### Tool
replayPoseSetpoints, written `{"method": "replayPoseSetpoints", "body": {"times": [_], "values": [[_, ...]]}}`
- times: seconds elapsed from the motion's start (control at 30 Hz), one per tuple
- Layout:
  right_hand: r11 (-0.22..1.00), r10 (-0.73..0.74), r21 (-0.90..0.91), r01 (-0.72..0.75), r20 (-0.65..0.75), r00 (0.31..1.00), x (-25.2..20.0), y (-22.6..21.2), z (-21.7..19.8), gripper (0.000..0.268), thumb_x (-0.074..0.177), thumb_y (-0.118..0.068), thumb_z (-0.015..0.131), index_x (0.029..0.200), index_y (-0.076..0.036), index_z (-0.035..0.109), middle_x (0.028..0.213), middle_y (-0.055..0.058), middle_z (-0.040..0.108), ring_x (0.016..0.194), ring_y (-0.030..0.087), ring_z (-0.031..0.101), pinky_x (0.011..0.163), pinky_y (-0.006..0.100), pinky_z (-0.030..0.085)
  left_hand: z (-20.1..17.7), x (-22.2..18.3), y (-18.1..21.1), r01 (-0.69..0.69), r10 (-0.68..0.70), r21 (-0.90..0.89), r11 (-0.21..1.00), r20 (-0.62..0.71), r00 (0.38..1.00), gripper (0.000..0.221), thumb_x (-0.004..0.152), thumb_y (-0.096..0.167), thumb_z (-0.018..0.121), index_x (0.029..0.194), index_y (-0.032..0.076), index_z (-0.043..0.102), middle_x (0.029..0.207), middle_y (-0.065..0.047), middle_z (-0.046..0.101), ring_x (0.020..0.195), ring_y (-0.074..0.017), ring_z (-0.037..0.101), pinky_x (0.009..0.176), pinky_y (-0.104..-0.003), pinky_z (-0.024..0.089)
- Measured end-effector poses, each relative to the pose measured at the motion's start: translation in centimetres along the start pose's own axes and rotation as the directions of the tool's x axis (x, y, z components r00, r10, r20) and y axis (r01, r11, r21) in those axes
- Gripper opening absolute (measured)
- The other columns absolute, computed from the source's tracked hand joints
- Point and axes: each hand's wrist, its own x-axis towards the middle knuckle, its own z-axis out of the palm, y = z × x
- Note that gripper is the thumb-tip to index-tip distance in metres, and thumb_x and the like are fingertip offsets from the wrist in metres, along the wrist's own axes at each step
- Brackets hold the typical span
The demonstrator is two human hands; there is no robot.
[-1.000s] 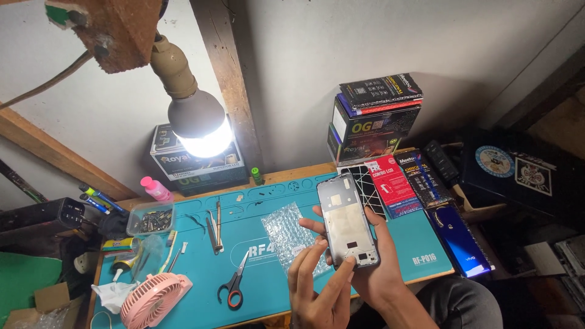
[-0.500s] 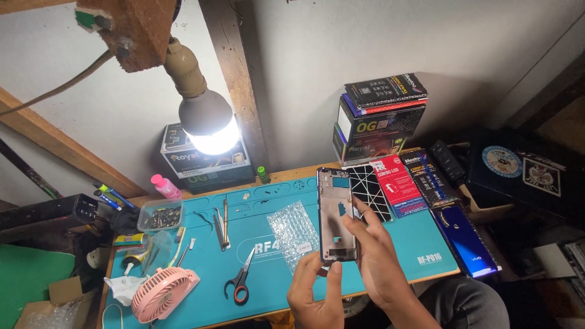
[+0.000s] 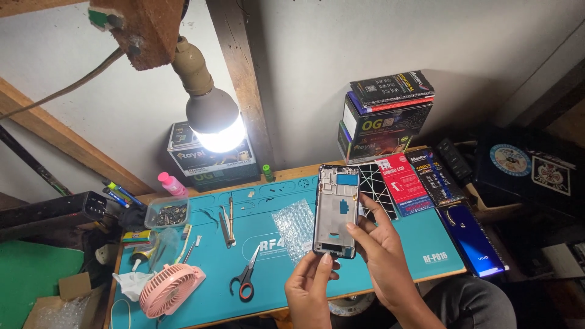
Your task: Unboxing a new mobile phone screen replacement and inspecting it against the phone frame for compatibility.
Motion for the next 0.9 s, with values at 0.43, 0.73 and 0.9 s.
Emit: {"method": "replayPoseSetpoints", "body": {"times": [0.43,0.73,0.9], "values": [[0.990,-0.030,-0.136,0.035,0.040,0.999,0.5,0.0,-0.9,0.066,0.094,-0.014,0.066,0.159,-0.012,0.059,0.141,0.010,0.077,0.125,0.020,0.073,0.101,0.036,0.057,-0.6,-0.3,-2.8,-0.373,0.407,0.310,0.874,-0.048,0.912,0.038,0.086,0.023,0.083,0.120,0.009,0.088,0.099,-0.004,0.091,0.085,-0.0149,0.083,0.077,-0.032,0.071],[0.950,0.139,0.248,-0.189,0.204,0.969,1.2,-0.3,-2.2,0.073,0.111,-0.050,0.034,0.149,0.002,0.067,0.124,0.026,0.073,0.094,0.034,0.062,0.082,0.051,0.052,-1.1,-2.3,-0.9,-0.869,0.802,0.362,0.339,0.372,0.467,0.025,0.095,0.029,0.079,0.114,0.016,0.087,0.120,-0.006,0.076,0.096,-0.0210,0.079,0.077,-0.035,0.065],[0.899,0.098,0.357,-0.254,0.401,0.911,1.9,-0.1,-3.6,0.078,0.108,-0.057,0.039,0.152,0.004,0.063,0.121,0.025,0.072,0.090,0.031,0.065,0.075,0.044,0.056,-3.3,3.2,-1.4,-0.764,0.812,0.535,0.360,0.223,0.539,0.024,0.101,0.025,0.067,0.112,0.013,0.083,0.113,-0.006,0.078,0.098,-0.0209,0.076,0.068,-0.035,0.065]]}}
